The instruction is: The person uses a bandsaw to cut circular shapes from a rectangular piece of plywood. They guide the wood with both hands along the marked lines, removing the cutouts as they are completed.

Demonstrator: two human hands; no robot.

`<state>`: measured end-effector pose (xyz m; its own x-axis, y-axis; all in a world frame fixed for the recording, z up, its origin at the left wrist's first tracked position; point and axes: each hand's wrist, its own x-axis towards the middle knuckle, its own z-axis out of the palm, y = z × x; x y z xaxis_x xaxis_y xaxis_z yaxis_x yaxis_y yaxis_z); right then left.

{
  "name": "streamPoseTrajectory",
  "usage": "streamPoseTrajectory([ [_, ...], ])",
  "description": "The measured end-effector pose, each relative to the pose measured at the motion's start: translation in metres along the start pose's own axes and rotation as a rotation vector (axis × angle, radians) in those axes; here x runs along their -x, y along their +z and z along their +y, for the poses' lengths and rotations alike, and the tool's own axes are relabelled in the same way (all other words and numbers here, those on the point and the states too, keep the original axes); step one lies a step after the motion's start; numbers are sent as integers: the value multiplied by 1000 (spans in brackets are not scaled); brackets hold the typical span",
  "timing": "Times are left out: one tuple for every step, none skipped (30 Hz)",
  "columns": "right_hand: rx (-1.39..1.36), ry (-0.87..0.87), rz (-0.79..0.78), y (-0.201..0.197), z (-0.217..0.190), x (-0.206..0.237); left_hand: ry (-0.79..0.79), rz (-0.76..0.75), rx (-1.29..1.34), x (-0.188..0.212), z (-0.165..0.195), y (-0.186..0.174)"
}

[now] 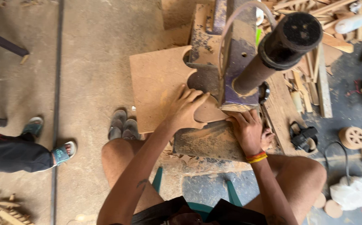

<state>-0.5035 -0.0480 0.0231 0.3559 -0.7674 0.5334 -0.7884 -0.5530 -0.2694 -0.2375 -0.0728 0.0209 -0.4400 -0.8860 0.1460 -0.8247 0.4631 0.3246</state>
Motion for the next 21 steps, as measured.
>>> streamPoseTrajectory([
  [-5, 11, -8, -1, 0, 0, 3, -8, 3, 0, 2, 0],
  [-9, 22, -13, -2, 1, 0, 1, -13, 5, -2, 3, -1],
  [-17, 24, -20, -3, 2, -1, -2, -18, 4, -3, 4, -2],
  [-28, 25, -27, -2, 4, -1, -8, -24, 2, -2, 5, -4],
  [-41, 27, -33, -2, 5, -2, 2, -1, 11, -1, 5, -5],
  [-56, 23, -33, -2, 7, -2, 12, 23, 18, 0, 6, -7],
  [-71, 18, -34, -1, 9, -3, 20, 48, 26, 1, 7, -8],
  [-86, 10, -35, -1, 11, -3, 23, 59, 45, 1, 7, -9],
  [-83, 22, -38, 0, 12, -3, 26, 70, 63, 1, 7, -10],
  [-80, 33, -40, 1, 12, -3, 29, 82, 80, 1, 7, -11],
  [-78, 45, -44, 2, 13, -3, 30, 80, 76, 0, 6, -11],
  [-73, 52, -42, 4, 13, -3, 30, 77, 72, -1, 6, -10],
  [-70, 61, -41, 5, 14, -2, 29, 72, 69, -3, 5, -10],
  [-66, 69, -43, 7, 15, -2, 23, 67, 73, -4, 4, -9],
  [-50, 71, -56, 9, 17, -1, 17, 64, 74, -5, 4, -7],
  [-36, 73, -66, 11, 18, -2, 11, 60, 72, -6, 3, -6],
  [-21, 76, -76, 14, 20, -2, 6, 60, 77, -7, 2, -4],
  [-19, 57, -57, 16, 23, -2, -1, 62, 82, -8, 1, -3],
  [-16, 37, -41, 19, 25, -3, -10, 62, 89, -9, 1, -2],
  [-13, 18, -27, 20, 27, -3, -16, 58, 90, -9, 0, -1],
  [-9, 45, -60, 22, 28, -3, -21, 56, 89, -10, 0, 0],
])
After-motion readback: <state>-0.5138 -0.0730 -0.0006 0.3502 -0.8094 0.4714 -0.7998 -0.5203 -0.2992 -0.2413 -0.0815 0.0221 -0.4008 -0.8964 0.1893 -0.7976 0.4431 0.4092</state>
